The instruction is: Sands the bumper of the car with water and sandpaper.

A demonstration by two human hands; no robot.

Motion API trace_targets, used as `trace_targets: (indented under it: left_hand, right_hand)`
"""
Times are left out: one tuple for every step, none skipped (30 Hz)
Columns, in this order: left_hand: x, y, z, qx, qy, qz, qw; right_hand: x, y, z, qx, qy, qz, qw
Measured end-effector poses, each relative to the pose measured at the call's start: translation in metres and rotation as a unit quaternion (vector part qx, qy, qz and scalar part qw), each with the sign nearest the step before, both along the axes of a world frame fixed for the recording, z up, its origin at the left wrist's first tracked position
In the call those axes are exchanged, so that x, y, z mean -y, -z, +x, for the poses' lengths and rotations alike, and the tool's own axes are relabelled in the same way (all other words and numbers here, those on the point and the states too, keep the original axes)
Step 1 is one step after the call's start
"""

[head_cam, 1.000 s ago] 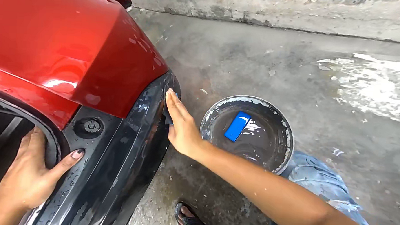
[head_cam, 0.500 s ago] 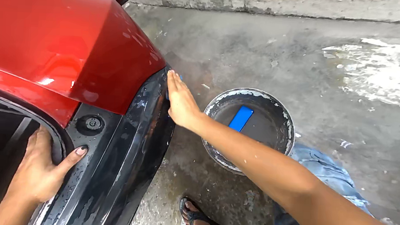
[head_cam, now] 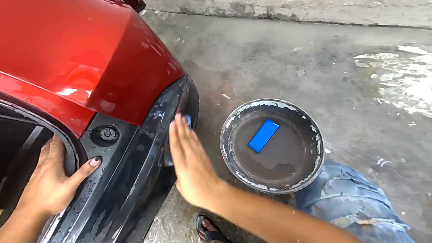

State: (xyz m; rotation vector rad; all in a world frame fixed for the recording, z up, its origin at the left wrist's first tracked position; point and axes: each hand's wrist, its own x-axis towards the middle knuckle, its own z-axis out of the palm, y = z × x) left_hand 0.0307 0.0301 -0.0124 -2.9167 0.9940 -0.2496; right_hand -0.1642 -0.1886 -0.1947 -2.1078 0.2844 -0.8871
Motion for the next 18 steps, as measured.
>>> trace_targets:
  left_hand:
    - [0.000,0.000,-0.001,0.000,-0.002,0.001,1.000]
    - [0.000,0.000,-0.001,-0.001,-0.004,0.003,1.000]
    - [0.001,-0.002,-0.002,-0.001,-0.006,0.007,1.000]
    - [0.004,-0.003,-0.003,-0.003,-0.006,0.009,1.000]
    - [0.006,-0.002,-0.003,-0.006,-0.008,0.008,1.000]
    - [0.007,-0.002,-0.007,-0.013,-0.013,0.005,1.000]
    - [0.007,-0.002,-0.010,-0.017,-0.017,0.005,1.000]
    - [0.006,-0.002,-0.010,-0.016,-0.015,0.005,1.000]
    - [0.005,-0.003,-0.008,-0.012,-0.008,0.004,1.000]
    - [0.005,-0.002,-0.004,-0.006,-0.002,0.000,1.000]
    - [0.006,-0.001,-0.002,-0.004,0.001,-0.003,1.000]
    - [0.007,0.000,-0.002,-0.004,-0.001,-0.004,1.000]
    - [0.008,0.000,-0.006,-0.008,-0.008,-0.001,1.000]
    - [0.007,-0.002,-0.010,-0.013,-0.016,0.005,1.000]
    - [0.007,-0.003,-0.012,-0.017,-0.019,0.008,1.000]
    - [0.009,-0.003,-0.012,-0.019,-0.020,0.005,1.000]
    - [0.009,-0.002,-0.013,-0.018,-0.019,0.002,1.000]
    - [0.008,-0.001,-0.012,-0.017,-0.017,0.002,1.000]
  right_hand:
    - [-0.012,0.003,-0.003,0.001,0.000,-0.023,1.000]
    - [-0.011,0.005,0.001,0.004,0.007,-0.039,0.999]
    - [-0.002,0.006,0.009,0.012,0.013,-0.036,0.999]
    - [0.014,0.003,0.020,0.008,0.019,-0.019,1.000]
    - [0.034,0.000,0.032,-0.008,0.029,0.002,1.000]
    - [0.049,-0.004,0.042,-0.039,0.037,0.022,0.998]
    - [0.054,-0.007,0.047,-0.067,0.045,0.037,0.996]
    - [0.049,-0.011,0.043,-0.082,0.050,0.043,0.994]
    - [0.037,-0.015,0.031,-0.086,0.047,0.041,0.994]
    - [0.022,-0.017,0.017,-0.083,0.043,0.025,0.995]
    - [0.010,-0.014,0.007,-0.080,0.038,0.002,0.996]
    - [0.006,-0.009,0.005,-0.081,0.036,-0.021,0.996]
    - [0.010,-0.006,0.008,-0.079,0.033,-0.030,0.996]
    - [0.018,-0.006,0.016,-0.082,0.031,-0.019,0.996]
    - [0.031,-0.007,0.028,-0.090,0.041,-0.005,0.995]
    - [0.045,-0.009,0.039,-0.108,0.057,0.004,0.993]
    - [0.054,-0.013,0.046,-0.128,0.068,0.012,0.989]
    - [0.053,-0.017,0.044,-0.141,0.072,0.015,0.987]
